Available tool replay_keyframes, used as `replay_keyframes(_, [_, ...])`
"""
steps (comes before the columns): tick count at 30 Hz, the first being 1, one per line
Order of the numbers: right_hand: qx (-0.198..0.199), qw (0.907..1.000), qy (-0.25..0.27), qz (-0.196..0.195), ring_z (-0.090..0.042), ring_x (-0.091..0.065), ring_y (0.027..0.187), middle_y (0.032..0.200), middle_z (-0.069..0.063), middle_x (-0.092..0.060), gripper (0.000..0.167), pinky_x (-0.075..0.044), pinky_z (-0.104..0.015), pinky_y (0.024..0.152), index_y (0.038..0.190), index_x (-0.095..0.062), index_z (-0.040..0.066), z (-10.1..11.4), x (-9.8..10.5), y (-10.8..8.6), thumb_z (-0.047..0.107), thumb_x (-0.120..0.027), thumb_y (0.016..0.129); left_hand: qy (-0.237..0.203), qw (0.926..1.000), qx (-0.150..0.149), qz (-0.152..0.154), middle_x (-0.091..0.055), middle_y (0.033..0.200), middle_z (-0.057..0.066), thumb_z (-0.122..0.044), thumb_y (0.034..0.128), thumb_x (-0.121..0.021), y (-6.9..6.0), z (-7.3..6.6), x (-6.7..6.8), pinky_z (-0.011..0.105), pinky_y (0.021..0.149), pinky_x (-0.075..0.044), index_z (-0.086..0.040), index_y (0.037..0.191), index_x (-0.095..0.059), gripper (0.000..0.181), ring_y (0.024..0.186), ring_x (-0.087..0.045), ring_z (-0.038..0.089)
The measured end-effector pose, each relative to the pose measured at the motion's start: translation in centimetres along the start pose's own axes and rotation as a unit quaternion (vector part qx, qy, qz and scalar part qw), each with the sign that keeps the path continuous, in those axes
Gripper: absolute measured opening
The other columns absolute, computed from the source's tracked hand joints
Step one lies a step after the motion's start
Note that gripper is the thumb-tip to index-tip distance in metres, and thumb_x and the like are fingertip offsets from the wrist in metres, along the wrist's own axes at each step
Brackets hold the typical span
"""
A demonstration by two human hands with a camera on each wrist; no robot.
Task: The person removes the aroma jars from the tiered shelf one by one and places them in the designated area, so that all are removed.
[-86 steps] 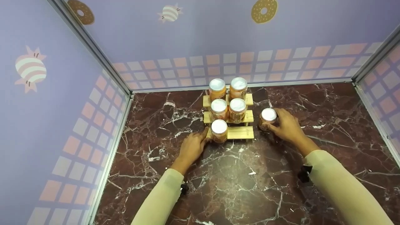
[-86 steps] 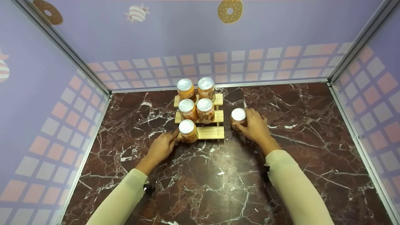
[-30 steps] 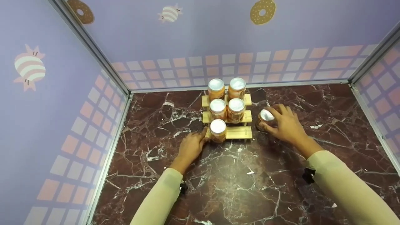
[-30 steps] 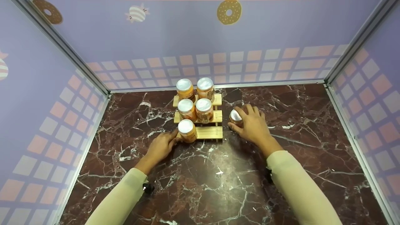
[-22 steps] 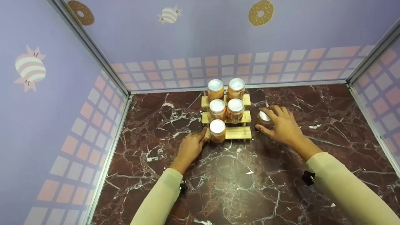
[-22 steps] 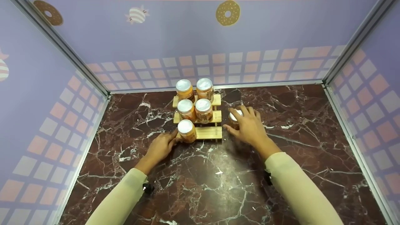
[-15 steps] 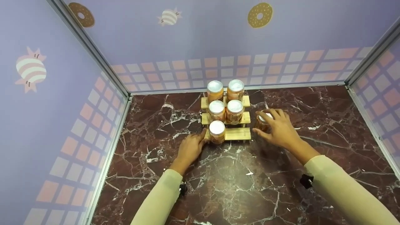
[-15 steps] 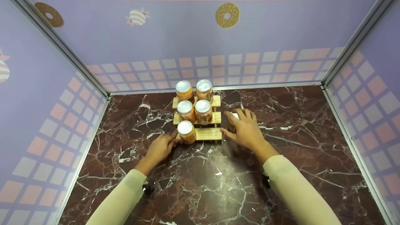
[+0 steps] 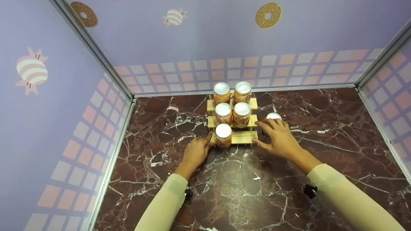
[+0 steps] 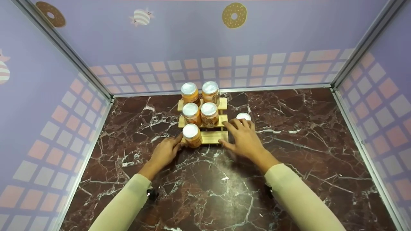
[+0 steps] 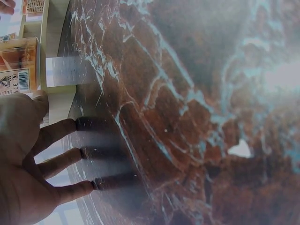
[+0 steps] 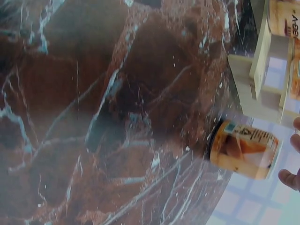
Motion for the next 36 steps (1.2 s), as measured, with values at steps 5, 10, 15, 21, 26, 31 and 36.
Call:
replay_keyframes(5, [0.011,0.9999,0.001,0.003,-0.042,-0.061,0.126,0.140,-0.016,-0.066,0.071,-0.051,-0.068,0.105,0.152,-0.063,0.015,1.0,-0.6,0.0,0.057,-0.080,0.097,-0.021,0.9998,0.004,0.002,-0.083,0.126,0.009,-0.053,0.1127,-0.058,0.4,1.6,-2.6,0.061,0.099,-0.064,-0.031,0.160,-0.061,0.052,0.122,-0.075,0.038])
replay_keyframes(10, [0.029,0.9995,0.011,-0.005,-0.041,-0.063,0.123,0.132,-0.015,-0.067,0.072,-0.053,-0.067,0.109,0.151,-0.064,0.013,1.9,-1.1,0.0,0.054,-0.084,0.095,-0.020,0.9998,0.000,-0.003,-0.083,0.124,0.010,-0.050,0.1128,-0.059,0.2,1.1,-1.8,0.062,0.097,-0.064,-0.029,0.158,-0.063,0.050,0.122,-0.075,0.039])
replay_keyframes(15, [0.041,0.9989,0.023,-0.004,-0.043,-0.066,0.124,0.131,-0.016,-0.069,0.074,-0.053,-0.065,0.117,0.153,-0.063,0.011,2.8,-1.6,0.0,0.051,-0.086,0.094,-0.015,0.9999,0.001,0.000,-0.084,0.122,0.011,-0.043,0.1131,-0.062,0.1,-0.4,0.6,0.065,0.095,-0.063,-0.027,0.157,-0.064,0.047,0.121,-0.075,0.039])
replay_keyframes(21, [0.037,0.9987,0.032,0.010,-0.043,-0.066,0.130,0.142,-0.017,-0.068,0.076,-0.059,-0.063,0.110,0.156,-0.061,0.013,4.0,-2.1,0.3,0.051,-0.086,0.095,-0.002,1.0000,0.003,-0.001,-0.084,0.119,0.012,-0.039,0.1122,-0.064,-0.1,-0.9,1.1,0.066,0.092,-0.063,-0.027,0.156,-0.065,0.045,0.117,-0.076,0.038])
replay_keyframes(26, [0.039,0.9985,0.037,0.010,-0.039,-0.066,0.131,0.143,-0.017,-0.067,0.076,-0.063,-0.060,0.105,0.158,-0.059,0.015,4.8,-2.5,0.6,0.052,-0.084,0.096,-0.016,0.9999,0.000,0.000,-0.083,0.122,0.012,-0.042,0.1114,-0.065,0.0,-0.1,0.1,0.061,0.101,-0.064,-0.026,0.157,-0.064,0.048,0.123,-0.075,0.039])
replay_keyframes(31, [0.043,0.9980,0.046,0.002,-0.040,-0.067,0.131,0.144,-0.019,-0.066,0.077,-0.063,-0.060,0.103,0.160,-0.056,0.017,5.3,-2.9,1.0,0.051,-0.084,0.097,0.010,0.9998,-0.009,-0.012,-0.084,0.119,0.008,-0.049,0.1111,-0.063,0.4,2.0,-3.3,0.059,0.094,-0.066,-0.032,0.157,-0.063,0.049,0.116,-0.078,0.037])
replay_keyframes(36, [0.040,0.9981,0.047,0.003,-0.042,-0.068,0.129,0.143,-0.020,-0.065,0.077,-0.064,-0.061,0.102,0.160,-0.055,0.020,5.8,-3.2,1.4,0.053,-0.083,0.097,0.018,0.9995,-0.015,-0.020,-0.084,0.116,0.011,-0.049,0.1117,-0.062,0.2,1.2,-2.0,0.060,0.090,-0.066,-0.031,0.157,-0.063,0.048,0.113,-0.078,0.037])
Point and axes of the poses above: each hand's wrist, its own y-axis towards the middle knuckle, its own x-axis out of the back of the hand, z = x × y, the point moved 1 cm from there along y, towards the middle knuckle
